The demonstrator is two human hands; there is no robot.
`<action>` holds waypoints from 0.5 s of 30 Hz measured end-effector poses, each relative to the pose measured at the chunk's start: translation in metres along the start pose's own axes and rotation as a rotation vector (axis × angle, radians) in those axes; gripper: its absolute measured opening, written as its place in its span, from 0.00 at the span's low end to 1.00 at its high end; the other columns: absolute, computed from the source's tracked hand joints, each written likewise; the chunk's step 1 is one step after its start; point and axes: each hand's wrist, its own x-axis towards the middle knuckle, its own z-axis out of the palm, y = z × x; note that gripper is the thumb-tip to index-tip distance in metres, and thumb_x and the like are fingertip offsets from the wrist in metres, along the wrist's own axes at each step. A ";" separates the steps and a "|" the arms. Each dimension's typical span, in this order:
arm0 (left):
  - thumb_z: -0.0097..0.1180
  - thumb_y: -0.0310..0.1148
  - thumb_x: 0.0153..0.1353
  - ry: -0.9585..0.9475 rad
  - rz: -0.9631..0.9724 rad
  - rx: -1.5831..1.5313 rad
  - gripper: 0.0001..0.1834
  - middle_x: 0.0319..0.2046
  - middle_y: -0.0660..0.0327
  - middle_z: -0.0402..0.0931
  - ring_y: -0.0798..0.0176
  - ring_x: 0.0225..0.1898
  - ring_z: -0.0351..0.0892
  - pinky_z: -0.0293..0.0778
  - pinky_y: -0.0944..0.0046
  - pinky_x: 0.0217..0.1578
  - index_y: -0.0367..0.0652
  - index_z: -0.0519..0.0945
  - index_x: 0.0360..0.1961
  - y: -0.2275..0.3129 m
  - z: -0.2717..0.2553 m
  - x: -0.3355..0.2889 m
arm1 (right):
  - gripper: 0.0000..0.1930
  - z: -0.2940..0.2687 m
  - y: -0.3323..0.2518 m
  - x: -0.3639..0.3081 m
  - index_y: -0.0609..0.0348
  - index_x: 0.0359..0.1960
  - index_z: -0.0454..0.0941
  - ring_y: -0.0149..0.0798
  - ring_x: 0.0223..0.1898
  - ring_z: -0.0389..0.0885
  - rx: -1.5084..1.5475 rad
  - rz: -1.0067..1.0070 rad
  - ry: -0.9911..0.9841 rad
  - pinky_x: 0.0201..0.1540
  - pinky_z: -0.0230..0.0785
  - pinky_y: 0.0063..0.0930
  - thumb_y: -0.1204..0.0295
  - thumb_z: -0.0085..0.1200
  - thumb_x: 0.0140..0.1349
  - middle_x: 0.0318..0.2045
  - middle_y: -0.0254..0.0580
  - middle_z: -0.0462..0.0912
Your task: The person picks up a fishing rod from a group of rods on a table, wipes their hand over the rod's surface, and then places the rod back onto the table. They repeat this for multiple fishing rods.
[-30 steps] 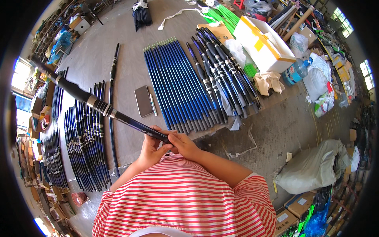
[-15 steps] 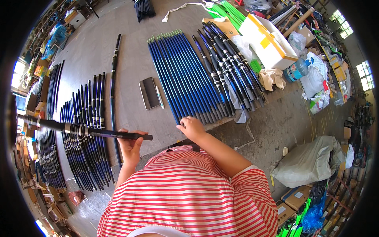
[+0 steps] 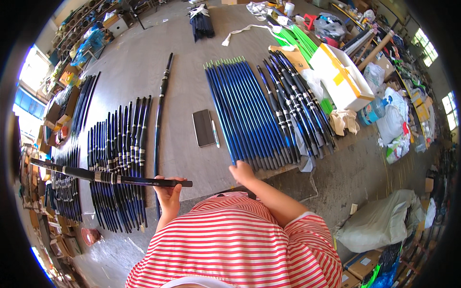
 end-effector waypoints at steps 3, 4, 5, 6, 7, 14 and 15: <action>0.50 0.16 0.53 0.024 0.008 0.022 0.26 0.36 0.50 0.73 0.56 0.41 0.75 0.69 0.60 0.45 0.47 0.51 0.46 -0.001 -0.004 -0.001 | 0.15 -0.016 -0.004 -0.012 0.54 0.19 0.66 0.22 0.06 0.54 0.691 0.113 -0.056 0.08 0.45 0.17 0.60 0.47 0.59 0.10 0.25 0.62; 0.50 0.16 0.53 0.027 0.012 0.034 0.26 0.36 0.50 0.73 0.56 0.41 0.75 0.69 0.60 0.45 0.46 0.52 0.46 -0.001 -0.004 -0.001 | 0.17 -0.018 0.004 -0.007 0.53 0.18 0.66 0.21 0.07 0.54 0.657 0.046 0.049 0.08 0.43 0.16 0.57 0.47 0.59 0.10 0.25 0.62; 0.50 0.15 0.53 0.031 0.020 0.028 0.26 0.36 0.50 0.73 0.56 0.41 0.75 0.69 0.60 0.45 0.46 0.52 0.46 -0.001 -0.003 0.002 | 0.18 -0.020 0.014 -0.003 0.52 0.17 0.65 0.20 0.07 0.54 0.624 -0.021 0.154 0.09 0.41 0.15 0.55 0.47 0.59 0.09 0.25 0.61; 0.49 0.15 0.53 0.040 0.026 0.028 0.26 0.36 0.50 0.72 0.56 0.41 0.75 0.69 0.60 0.45 0.46 0.52 0.46 0.002 -0.002 0.005 | 0.20 -0.024 0.020 -0.003 0.51 0.16 0.65 0.20 0.07 0.52 0.600 -0.084 0.205 0.09 0.41 0.16 0.53 0.46 0.59 0.09 0.24 0.59; 0.49 0.14 0.53 0.048 0.033 0.024 0.25 0.36 0.51 0.72 0.56 0.41 0.75 0.69 0.60 0.45 0.46 0.52 0.46 0.004 0.000 0.008 | 0.19 -0.032 0.025 -0.007 0.51 0.16 0.65 0.20 0.08 0.53 0.593 -0.163 0.188 0.10 0.43 0.16 0.55 0.45 0.61 0.09 0.24 0.59; 0.49 0.15 0.52 0.132 0.117 0.038 0.25 0.33 0.54 0.74 0.59 0.40 0.75 0.69 0.60 0.45 0.44 0.53 0.47 0.034 -0.028 0.057 | 0.23 -0.106 0.069 -0.059 0.58 0.19 0.68 0.24 0.10 0.60 1.012 -0.121 0.366 0.11 0.48 0.18 0.51 0.44 0.59 0.11 0.32 0.65; 0.50 0.15 0.52 0.150 0.139 0.060 0.25 0.33 0.54 0.74 0.60 0.39 0.75 0.69 0.60 0.44 0.44 0.53 0.47 0.044 -0.034 0.066 | 0.22 -0.114 0.069 -0.068 0.56 0.16 0.67 0.25 0.09 0.59 1.054 -0.112 0.386 0.10 0.47 0.18 0.51 0.47 0.58 0.09 0.32 0.64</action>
